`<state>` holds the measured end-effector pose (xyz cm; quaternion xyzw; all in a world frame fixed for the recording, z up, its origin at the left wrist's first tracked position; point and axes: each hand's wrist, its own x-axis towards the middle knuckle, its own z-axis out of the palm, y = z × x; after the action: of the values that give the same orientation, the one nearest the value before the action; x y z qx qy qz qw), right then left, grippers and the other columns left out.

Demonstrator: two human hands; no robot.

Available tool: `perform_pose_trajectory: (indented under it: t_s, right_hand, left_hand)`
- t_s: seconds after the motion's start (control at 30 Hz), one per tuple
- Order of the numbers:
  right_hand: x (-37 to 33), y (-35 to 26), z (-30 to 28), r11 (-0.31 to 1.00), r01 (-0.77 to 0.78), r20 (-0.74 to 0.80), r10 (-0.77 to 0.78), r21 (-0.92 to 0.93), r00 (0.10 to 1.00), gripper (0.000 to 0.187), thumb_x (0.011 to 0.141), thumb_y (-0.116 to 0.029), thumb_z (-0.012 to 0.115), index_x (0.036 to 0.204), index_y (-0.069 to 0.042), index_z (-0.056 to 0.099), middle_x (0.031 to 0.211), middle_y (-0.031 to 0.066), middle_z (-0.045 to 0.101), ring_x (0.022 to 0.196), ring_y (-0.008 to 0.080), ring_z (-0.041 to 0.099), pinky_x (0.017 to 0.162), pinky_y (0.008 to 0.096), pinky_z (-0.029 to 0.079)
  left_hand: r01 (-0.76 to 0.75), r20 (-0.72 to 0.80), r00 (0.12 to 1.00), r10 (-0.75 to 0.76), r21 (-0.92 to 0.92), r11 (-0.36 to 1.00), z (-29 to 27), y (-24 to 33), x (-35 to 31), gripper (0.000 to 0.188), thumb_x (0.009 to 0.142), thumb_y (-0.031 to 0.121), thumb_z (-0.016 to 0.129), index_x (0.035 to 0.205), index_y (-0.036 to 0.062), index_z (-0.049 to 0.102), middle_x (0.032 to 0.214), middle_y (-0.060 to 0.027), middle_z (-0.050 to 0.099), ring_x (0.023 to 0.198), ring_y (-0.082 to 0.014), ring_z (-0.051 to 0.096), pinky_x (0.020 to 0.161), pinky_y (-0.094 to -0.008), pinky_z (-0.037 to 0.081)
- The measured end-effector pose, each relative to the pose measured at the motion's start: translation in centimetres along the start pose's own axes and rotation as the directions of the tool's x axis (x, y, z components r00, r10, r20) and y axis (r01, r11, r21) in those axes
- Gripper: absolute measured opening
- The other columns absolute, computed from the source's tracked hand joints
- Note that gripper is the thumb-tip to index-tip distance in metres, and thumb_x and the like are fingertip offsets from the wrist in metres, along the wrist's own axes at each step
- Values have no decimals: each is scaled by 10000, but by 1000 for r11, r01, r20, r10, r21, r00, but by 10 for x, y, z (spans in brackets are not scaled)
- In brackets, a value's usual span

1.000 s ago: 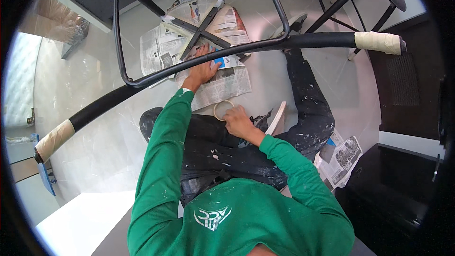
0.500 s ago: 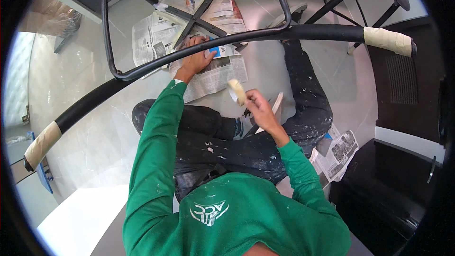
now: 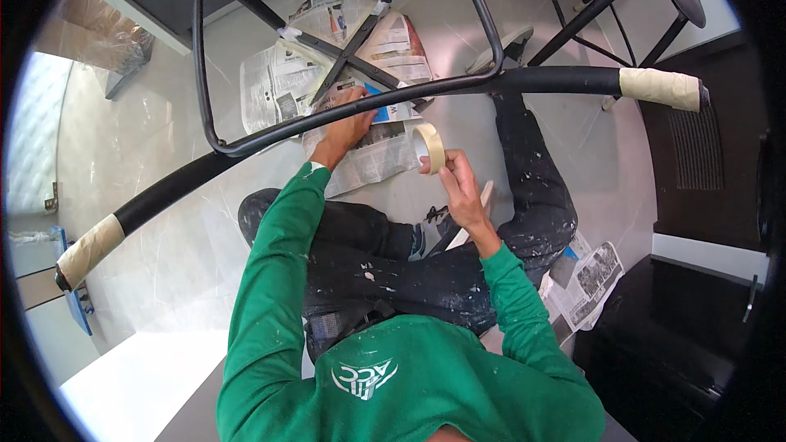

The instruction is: The person sits on the floor and wraps newspaper around the legs of a chair. They tear the newspaper into sections, place them against the metal legs, and secure the paper with masking tape. They handle several pieces of paper and a roll of tape while working on multiple legs of the chair.

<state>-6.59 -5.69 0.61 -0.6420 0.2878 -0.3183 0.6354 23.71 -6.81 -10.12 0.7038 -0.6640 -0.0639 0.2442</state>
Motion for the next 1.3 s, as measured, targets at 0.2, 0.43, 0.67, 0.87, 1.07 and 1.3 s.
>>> perform_pose_trajectory:
  t_s: [0.2, 0.43, 0.67, 0.87, 1.07, 1.3]
  right_hand:
    - [66, 22, -1, 972, -103, -44, 96, -211, 994, 217, 1011, -118, 507, 1190, 3, 522, 1018, 126, 640, 936, 184, 624, 878, 341, 490]
    - [110, 52, 8, 974, -38, 71, 55, -221, 996, 345, 906, -44, 540, 1249, -20, 510, 1093, 168, 642, 993, 248, 636, 901, 372, 488]
    - [120, 59, 19, 970, 45, 65, -30, -239, 997, 359, 907, -41, 552, 1263, -37, 501, 1113, 180, 648, 1030, 271, 648, 914, 395, 495]
    - [121, 65, 15, 975, -19, 34, 27, -223, 999, 365, 898, -41, 564, 1258, -41, 506, 1096, 174, 654, 1027, 274, 650, 910, 404, 499]
    - [125, 58, 22, 985, -22, 46, 31, -171, 998, 362, 894, -32, 568, 1250, -27, 502, 1097, 185, 648, 1034, 285, 644, 916, 413, 497]
    - [124, 40, 27, 955, 58, 70, -39, -290, 997, 366, 918, -67, 563, 1271, -2, 490, 1129, 232, 635, 1065, 356, 643, 929, 439, 490]
  left_hand:
    - [-24, -46, 999, 22, -41, 999, 5, -4, -5, 266, 950, 250, 670, 1125, 49, 662, 1050, -216, 654, 987, -438, 633, 859, -540, 504]
    - [16, -125, 992, -26, -83, 996, -18, 18, 0, 212, 846, 108, 708, 1028, 67, 609, 898, -183, 631, 885, -405, 622, 809, -510, 495]
    - [-84, -361, 933, -11, -246, 966, -16, 14, 1, 276, 804, 76, 702, 1073, 48, 652, 986, -145, 676, 955, -369, 618, 866, -483, 490]
    - [-44, -331, 943, -46, -259, 965, -25, 25, 8, 294, 817, 90, 692, 1107, 42, 673, 1013, -136, 691, 982, -327, 647, 889, -435, 506]
    - [116, -86, 964, -252, -714, 690, -37, 33, 19, 298, 968, 267, 697, 1111, 5, 694, 992, -97, 722, 908, -179, 680, 808, -322, 520]
    - [315, 190, 942, -276, -782, 538, -55, 34, 25, 236, 996, 192, 610, 1131, 5, 657, 1014, -44, 687, 966, -127, 618, 887, -281, 486]
